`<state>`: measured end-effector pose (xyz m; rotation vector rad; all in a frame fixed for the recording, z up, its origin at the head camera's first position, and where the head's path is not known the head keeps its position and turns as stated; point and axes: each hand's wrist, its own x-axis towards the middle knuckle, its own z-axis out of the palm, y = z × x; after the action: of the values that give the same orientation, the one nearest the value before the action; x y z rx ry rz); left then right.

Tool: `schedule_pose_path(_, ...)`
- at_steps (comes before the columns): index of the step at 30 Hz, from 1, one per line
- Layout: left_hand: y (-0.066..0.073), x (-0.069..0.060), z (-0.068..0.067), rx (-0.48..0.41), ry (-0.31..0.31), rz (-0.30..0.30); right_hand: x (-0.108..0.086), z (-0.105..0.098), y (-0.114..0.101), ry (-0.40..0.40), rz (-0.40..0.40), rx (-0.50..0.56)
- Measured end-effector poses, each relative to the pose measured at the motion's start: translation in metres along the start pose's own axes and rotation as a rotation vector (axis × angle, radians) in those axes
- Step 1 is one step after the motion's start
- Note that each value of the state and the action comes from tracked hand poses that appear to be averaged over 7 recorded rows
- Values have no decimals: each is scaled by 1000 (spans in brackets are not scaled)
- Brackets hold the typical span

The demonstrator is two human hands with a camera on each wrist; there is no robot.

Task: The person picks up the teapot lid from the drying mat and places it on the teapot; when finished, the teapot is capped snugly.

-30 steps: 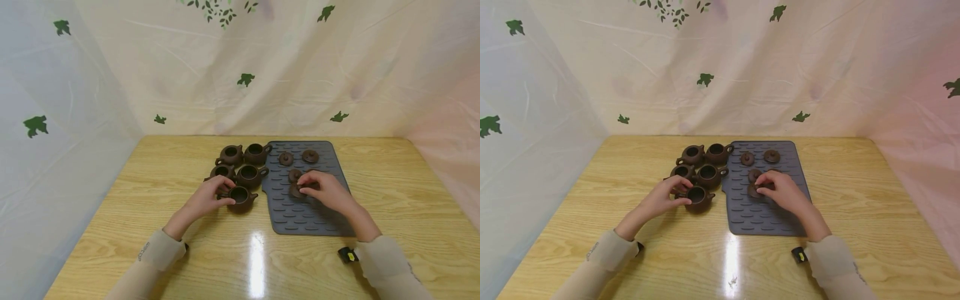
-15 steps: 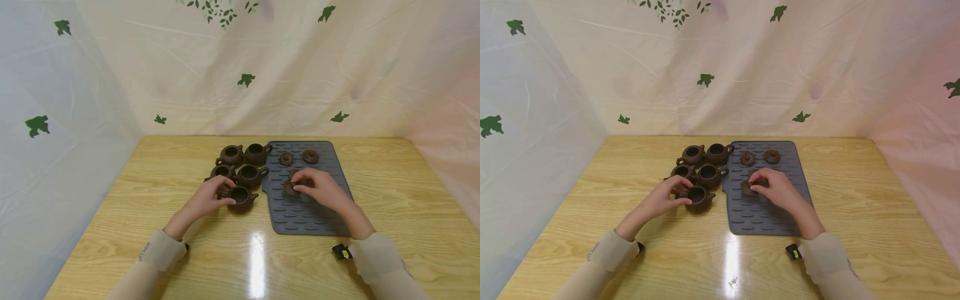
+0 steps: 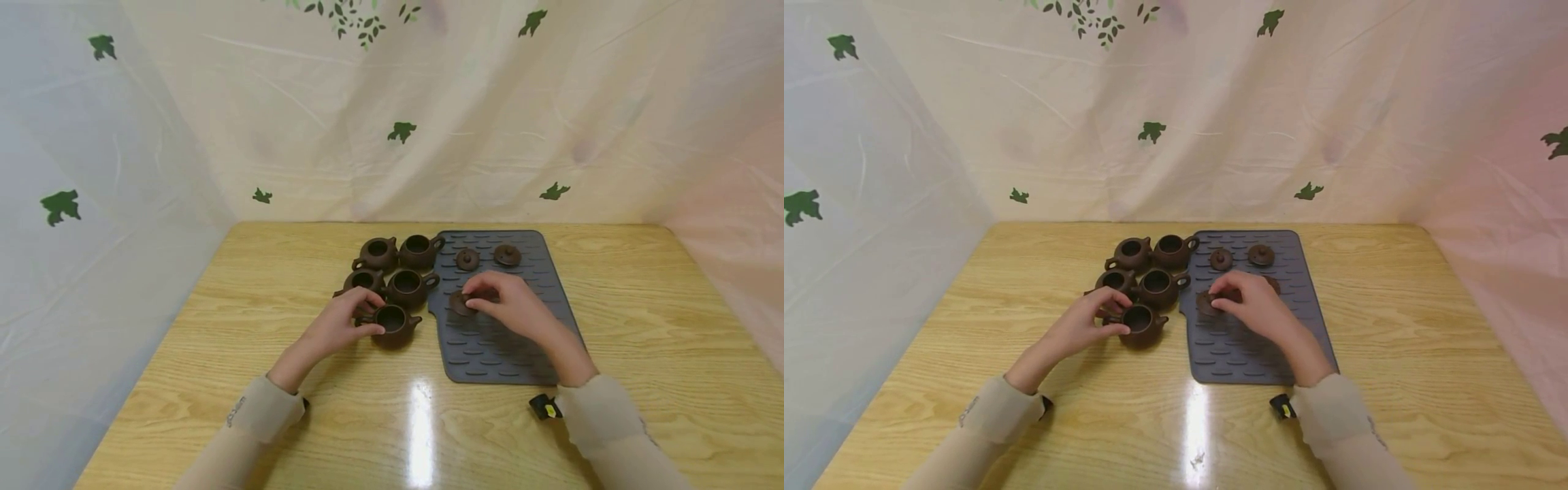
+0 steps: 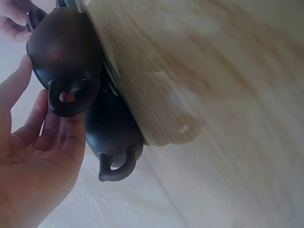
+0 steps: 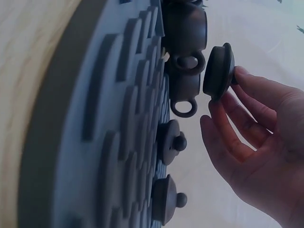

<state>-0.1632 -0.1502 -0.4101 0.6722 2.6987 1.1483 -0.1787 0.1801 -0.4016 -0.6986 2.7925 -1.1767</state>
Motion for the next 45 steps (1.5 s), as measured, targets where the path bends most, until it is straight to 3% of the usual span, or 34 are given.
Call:
schedule_pose_path(33, 0, 1, 0, 14, 13, 17, 28, 32, -43, -66, -98, 123)
schedule_pose_path(45, 1, 0, -1, 13, 4, -8, 35, 44, -56, -95, -130, 140)
